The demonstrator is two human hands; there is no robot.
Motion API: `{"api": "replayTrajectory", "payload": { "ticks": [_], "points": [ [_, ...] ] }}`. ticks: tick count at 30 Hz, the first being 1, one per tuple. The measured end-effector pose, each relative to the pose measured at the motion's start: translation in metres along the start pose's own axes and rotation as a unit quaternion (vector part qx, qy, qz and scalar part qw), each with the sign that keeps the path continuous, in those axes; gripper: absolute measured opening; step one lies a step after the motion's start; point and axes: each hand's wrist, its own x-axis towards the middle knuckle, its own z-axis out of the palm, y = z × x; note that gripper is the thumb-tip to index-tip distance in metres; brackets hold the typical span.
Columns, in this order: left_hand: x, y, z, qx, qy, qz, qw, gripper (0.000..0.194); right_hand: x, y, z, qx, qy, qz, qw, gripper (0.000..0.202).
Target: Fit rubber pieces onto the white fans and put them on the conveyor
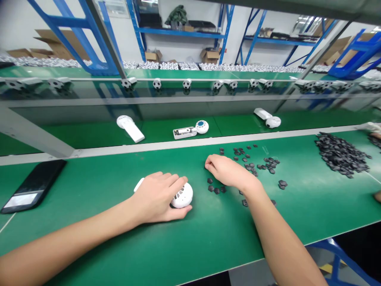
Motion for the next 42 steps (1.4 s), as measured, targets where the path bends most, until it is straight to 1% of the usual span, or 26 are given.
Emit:
{"api": "replayTrajectory", "payload": {
  "ticks": [1,3,5,6,7,8,10,12,14,16,18,20,22,26,29,31,33,35,37,39,42],
  "points": [
    [0.0,-0.003,0.0,-0.012,0.027,-0.002,1.0,0.059,-0.001,-0.001,0.001,0.007,0.001,0.002,1.0,0.026],
    [0.0,-0.012,0.001,-0.058,0.114,-0.003,0.992,0.062,-0.002,-0.004,0.002,0.023,0.011,0.009,1.0,0.026],
    [0.001,-0.022,0.004,-0.12,0.213,-0.001,0.97,0.068,-0.002,-0.008,0.002,0.041,0.025,0.006,0.999,0.026],
    [0.002,-0.027,0.007,-0.146,0.251,0.0,0.957,0.072,-0.003,-0.011,0.001,0.05,0.032,-0.002,0.998,0.026],
    [0.003,-0.031,0.01,-0.167,0.274,-0.002,0.947,0.073,-0.004,-0.014,0.0,0.06,0.039,-0.012,0.997,0.026],
    [0.004,-0.033,0.013,-0.182,0.284,-0.007,0.941,0.073,-0.006,-0.018,-0.001,0.073,0.046,-0.022,0.996,0.026],
    [0.005,-0.036,0.018,-0.198,0.268,-0.035,0.942,0.069,-0.01,-0.027,-0.004,0.115,0.05,-0.043,0.991,0.028],
    [0.005,-0.034,0.021,-0.204,0.226,-0.084,0.949,0.065,-0.015,-0.036,-0.006,0.184,0.037,-0.069,0.98,0.028],
    [0.004,-0.03,0.022,-0.209,0.178,-0.149,0.95,0.066,-0.02,-0.046,-0.005,0.248,0.011,-0.1,0.963,0.029],
    [0.003,-0.026,0.022,-0.223,0.128,-0.204,0.945,0.071,-0.024,-0.055,-0.001,0.274,-0.009,-0.122,0.954,0.029],
    [0.002,-0.022,0.021,-0.246,0.093,-0.229,0.937,0.074,-0.025,-0.062,0.007,0.267,0.002,-0.122,0.956,0.027],
    [0.002,-0.019,0.022,-0.271,0.09,-0.234,0.929,0.073,-0.024,-0.067,0.015,0.258,0.04,-0.106,0.96,0.024],
    [0.003,-0.018,0.023,-0.302,0.107,-0.242,0.916,0.069,-0.022,-0.071,0.023,0.254,0.079,-0.093,0.96,0.023],
    [0.005,-0.017,0.023,-0.378,0.121,-0.26,0.88,0.066,-0.021,-0.077,0.034,0.231,0.129,-0.1,0.959,0.018],
    [0.004,-0.018,0.023,-0.426,0.122,-0.237,0.864,0.07,-0.022,-0.082,0.04,0.22,0.167,-0.107,0.955,0.015],
    [0.002,-0.019,0.023,-0.443,0.116,-0.212,0.863,0.08,-0.024,-0.086,0.042,0.228,0.181,-0.1,0.951,0.016],
    [0.001,-0.021,0.024,-0.444,0.105,-0.192,0.869,0.092,-0.025,-0.089,0.042,0.24,0.188,-0.087,0.948,0.018],
    [0.0,-0.023,0.025,-0.451,0.096,-0.176,0.87,0.099,-0.026,-0.092,0.041,0.243,0.199,-0.074,0.947,0.02],
    [0.0,-0.023,0.025,-0.466,0.092,-0.171,0.863,0.099,-0.026,-0.092,0.04,0.243,0.208,-0.063,0.945,0.022],
    [0.0,-0.023,0.023,-0.47,0.092,-0.182,0.859,0.097,-0.025,-0.091,0.041,0.25,0.212,-0.059,0.943,0.026],
    [-0.001,-0.021,0.021,-0.462,0.091,-0.202,0.859,0.096,-0.023,-0.088,0.044,0.269,0.2,-0.056,0.941,0.03]
  ]
}}
